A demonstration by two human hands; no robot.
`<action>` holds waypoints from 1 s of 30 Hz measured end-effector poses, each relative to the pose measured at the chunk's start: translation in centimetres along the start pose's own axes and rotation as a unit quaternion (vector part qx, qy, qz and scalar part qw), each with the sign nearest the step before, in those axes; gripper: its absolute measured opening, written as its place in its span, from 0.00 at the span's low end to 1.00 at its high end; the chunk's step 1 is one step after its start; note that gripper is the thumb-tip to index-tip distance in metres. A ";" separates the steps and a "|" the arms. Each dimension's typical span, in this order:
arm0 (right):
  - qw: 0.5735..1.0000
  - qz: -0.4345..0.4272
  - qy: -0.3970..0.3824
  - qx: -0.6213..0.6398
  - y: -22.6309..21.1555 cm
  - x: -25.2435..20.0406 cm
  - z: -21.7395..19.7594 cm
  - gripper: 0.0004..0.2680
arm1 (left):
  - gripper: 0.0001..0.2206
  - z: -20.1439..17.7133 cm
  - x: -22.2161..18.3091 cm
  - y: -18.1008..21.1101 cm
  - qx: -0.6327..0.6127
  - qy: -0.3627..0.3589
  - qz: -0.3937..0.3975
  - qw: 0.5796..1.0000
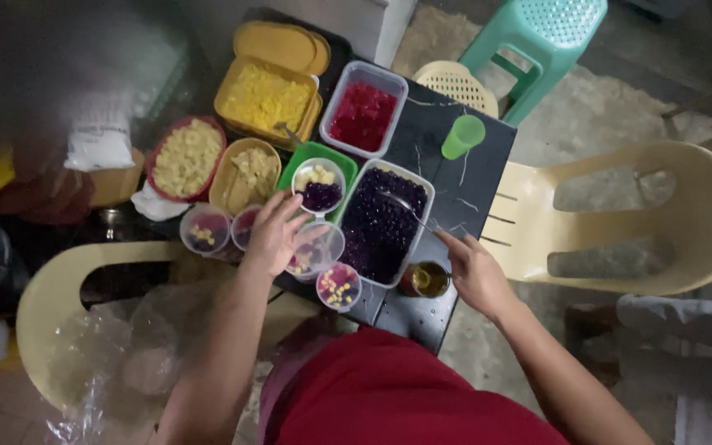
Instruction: Preparing several cups of a mixed jelly dessert by scooping various ingredients from containers.
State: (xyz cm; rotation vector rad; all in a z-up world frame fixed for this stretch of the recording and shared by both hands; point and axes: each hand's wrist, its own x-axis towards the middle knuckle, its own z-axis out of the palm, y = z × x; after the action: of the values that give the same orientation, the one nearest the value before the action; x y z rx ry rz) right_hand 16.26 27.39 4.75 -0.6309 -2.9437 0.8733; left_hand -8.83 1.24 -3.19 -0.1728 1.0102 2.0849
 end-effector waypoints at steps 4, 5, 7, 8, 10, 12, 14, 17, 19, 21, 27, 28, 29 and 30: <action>1.000 -0.008 0.010 0.010 1.7 3.5 1.3 0.20 | 0.24 -1.1 1.1 1.2 -0.011 -0.005 -0.002 1.000; 1.000 -0.002 0.007 0.024 1.8 5.0 1.5 0.21 | 0.22 -1.7 1.4 1.4 -0.029 -0.039 0.005 0.999; 0.999 0.003 0.006 0.035 3.5 8.9 2.8 0.21 | 0.21 -2.7 2.4 1.5 -0.048 -0.075 0.013 0.996; 0.995 -0.044 0.043 0.082 5.0 11.2 4.0 0.18 | 0.22 -3.2 2.8 1.4 -0.054 -0.065 0.015 0.996; 0.984 -0.091 0.080 0.129 6.8 16.3 5.9 0.15 | 0.23 -2.6 2.9 2.3 -0.060 -0.056 0.017 0.997; 0.997 0.066 0.002 0.037 7.3 21.9 7.1 0.09 | 0.35 -0.3 2.3 4.0 -0.013 0.030 -0.025 0.999; 0.999 0.036 -0.014 -0.019 10.3 28.2 10.5 0.09 | 0.38 -0.5 2.5 4.6 -0.024 0.028 -0.023 0.999; 0.980 -0.018 -0.087 -0.177 14.5 35.7 15.5 0.09 | 0.43 -1.2 3.1 4.8 -0.033 0.042 -0.019 0.998; 0.949 -0.043 -0.143 -0.277 16.3 39.1 18.3 0.08 | 0.43 -1.1 3.3 5.2 -0.034 0.059 -0.018 0.998; 0.920 -0.058 -0.182 -0.342 17.2 41.3 21.5 0.08 | 0.36 -0.5 3.0 6.0 -0.024 0.081 -0.039 0.996; 0.992 0.088 -0.084 -0.019 11.3 38.8 19.2 0.11 | 0.17 -1.3 3.6 7.0 -0.043 -0.012 0.003 0.999; 0.992 0.089 -0.086 -0.019 10.9 39.3 18.7 0.11 | 0.17 -0.9 3.9 7.4 -0.043 -0.011 0.002 0.999; 0.997 0.044 -0.034 -0.047 10.6 39.8 18.2 0.11 | 0.17 -0.5 4.2 7.8 -0.038 -0.017 -0.011 0.999; 0.997 0.002 0.017 -0.075 10.4 39.6 17.8 0.10 | 0.17 -0.1 4.1 7.9 -0.033 -0.023 -0.027 0.999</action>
State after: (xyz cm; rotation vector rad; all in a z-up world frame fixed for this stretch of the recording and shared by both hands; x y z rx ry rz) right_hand -18.29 41.13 -19.94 -0.6503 -2.9984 0.6406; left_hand -17.21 0.81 -0.27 -0.1821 0.9014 2.0651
